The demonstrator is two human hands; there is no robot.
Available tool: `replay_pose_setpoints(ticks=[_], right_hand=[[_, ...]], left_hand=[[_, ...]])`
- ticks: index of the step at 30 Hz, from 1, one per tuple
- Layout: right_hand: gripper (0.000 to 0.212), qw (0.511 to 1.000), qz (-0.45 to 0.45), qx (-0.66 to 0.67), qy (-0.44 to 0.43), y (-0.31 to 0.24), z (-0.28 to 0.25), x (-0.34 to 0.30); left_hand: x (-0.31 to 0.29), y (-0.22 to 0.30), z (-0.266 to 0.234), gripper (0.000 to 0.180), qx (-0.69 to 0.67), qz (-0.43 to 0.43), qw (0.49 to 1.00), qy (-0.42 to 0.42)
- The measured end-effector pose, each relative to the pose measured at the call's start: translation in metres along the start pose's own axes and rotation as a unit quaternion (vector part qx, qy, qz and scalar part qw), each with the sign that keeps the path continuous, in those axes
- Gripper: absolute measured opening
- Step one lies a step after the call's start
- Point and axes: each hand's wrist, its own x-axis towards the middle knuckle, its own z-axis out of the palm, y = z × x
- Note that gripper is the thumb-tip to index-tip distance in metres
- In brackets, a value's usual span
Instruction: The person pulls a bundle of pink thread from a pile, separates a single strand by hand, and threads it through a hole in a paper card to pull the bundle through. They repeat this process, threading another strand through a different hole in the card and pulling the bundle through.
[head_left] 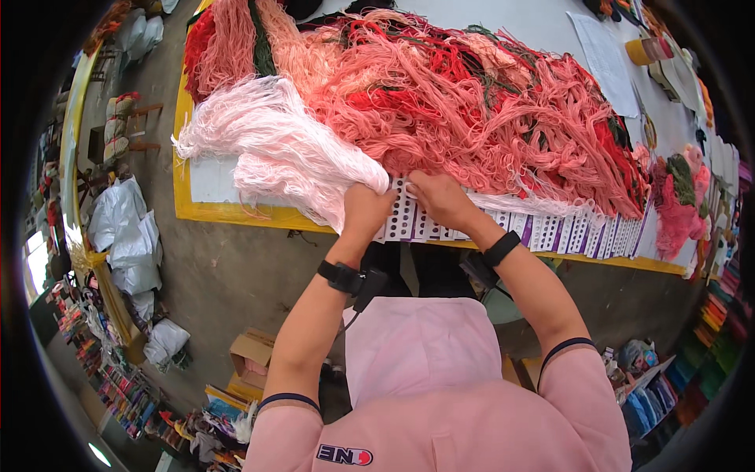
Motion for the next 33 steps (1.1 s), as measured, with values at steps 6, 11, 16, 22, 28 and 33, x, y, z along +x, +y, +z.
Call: replay_pose_setpoints(ticks=[6, 11, 16, 22, 28, 33], right_hand=[[0.017, 0.996, -0.007, -0.082, -0.030, -0.009, -0.005, 0.015], [0.018, 0.987, 0.020, -0.152, -0.043, -0.019, -0.006, 0.023], [0.020, 0.995, 0.044, -0.086, 0.032, -0.012, -0.001, 0.018], [0.021, 0.996, 0.069, -0.062, 0.012, -0.004, 0.001, 0.016], [0.023, 0.993, 0.092, -0.050, 0.047, -0.008, 0.006, 0.010], [0.027, 0.993, 0.077, -0.078, 0.042, -0.016, 0.008, 0.002]], left_hand=[[0.003, 0.010, -0.023, 0.010, -0.126, -0.002, 0.987, -0.100], [0.011, 0.011, -0.022, 0.004, -0.193, 0.015, 0.966, -0.169], [0.009, 0.007, -0.017, 0.004, -0.154, 0.053, 0.981, -0.103], [0.009, 0.008, -0.037, 0.019, 0.046, 0.189, 0.981, 0.006], [0.001, 0.015, -0.035, 0.014, -0.164, 0.045, 0.985, -0.011], [-0.002, 0.020, -0.042, 0.015, -0.256, -0.009, 0.965, -0.062]])
